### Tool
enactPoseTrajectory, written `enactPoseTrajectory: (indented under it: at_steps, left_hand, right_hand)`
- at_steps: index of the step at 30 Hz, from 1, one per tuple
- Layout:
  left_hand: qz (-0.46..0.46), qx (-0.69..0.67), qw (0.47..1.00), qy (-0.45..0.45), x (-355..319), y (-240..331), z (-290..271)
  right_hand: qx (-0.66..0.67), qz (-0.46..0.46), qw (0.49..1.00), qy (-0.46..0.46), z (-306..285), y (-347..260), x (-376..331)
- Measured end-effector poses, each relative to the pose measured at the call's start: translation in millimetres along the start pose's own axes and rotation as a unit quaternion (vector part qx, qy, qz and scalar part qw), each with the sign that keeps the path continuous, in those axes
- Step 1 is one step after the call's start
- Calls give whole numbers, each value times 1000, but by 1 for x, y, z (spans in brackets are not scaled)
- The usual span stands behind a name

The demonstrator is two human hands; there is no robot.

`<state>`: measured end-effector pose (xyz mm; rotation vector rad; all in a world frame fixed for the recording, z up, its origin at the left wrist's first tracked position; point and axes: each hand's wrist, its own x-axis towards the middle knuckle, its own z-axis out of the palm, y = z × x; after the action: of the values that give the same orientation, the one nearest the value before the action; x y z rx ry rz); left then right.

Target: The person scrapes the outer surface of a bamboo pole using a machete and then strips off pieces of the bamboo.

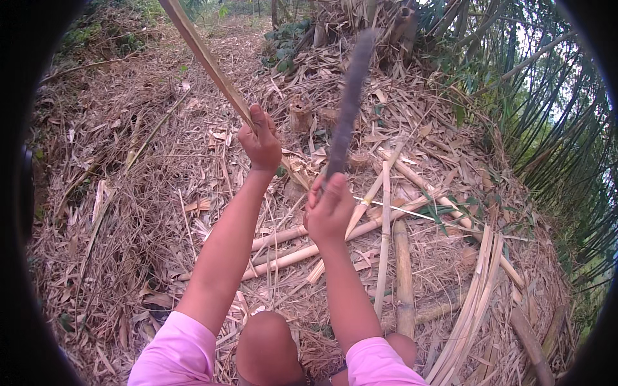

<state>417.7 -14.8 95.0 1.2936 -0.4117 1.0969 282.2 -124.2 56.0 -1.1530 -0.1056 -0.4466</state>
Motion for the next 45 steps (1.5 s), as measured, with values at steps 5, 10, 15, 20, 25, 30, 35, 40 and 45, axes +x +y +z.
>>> enactPoseTrajectory:
  at_steps: [5, 10, 15, 20, 25, 30, 35, 40, 45]
  left_hand:
    - [-1, 19, 1000, 6, -22, 1, 13]
    - [-5, -47, 999, -25, -9, -8, -5]
    - [-70, -90, 992, -46, -7, -6, -22]
    - [-8, -4, 999, -40, -19, 1, 2]
    - [13, 11, 1000, -24, -12, -3, -4]
    - [58, 30, 998, 23, -28, 13, 4]
    - [-64, 10, 998, 1, -11, -12, -37]
    - [-87, -133, 987, 24, -11, 4, -24]
    - [-101, -130, 986, 37, 0, 18, -44]
  right_hand:
    - [-539, 50, 840, -43, -71, 160, -3]
    - [-466, 85, 878, -65, -45, 180, -17]
    - [-325, 308, 891, -75, -52, 132, 5]
    - [-337, 127, 931, -51, -52, 106, 22]
    - [-67, -25, 996, 60, -4, 29, -7]
    - [-516, 135, 843, -66, -55, 176, -25]
    - [-336, 357, 871, -30, -45, 169, -29]
    - [-466, 57, 881, -59, -40, 134, -20]
    - [-297, -108, 949, -20, 7, 91, -45]
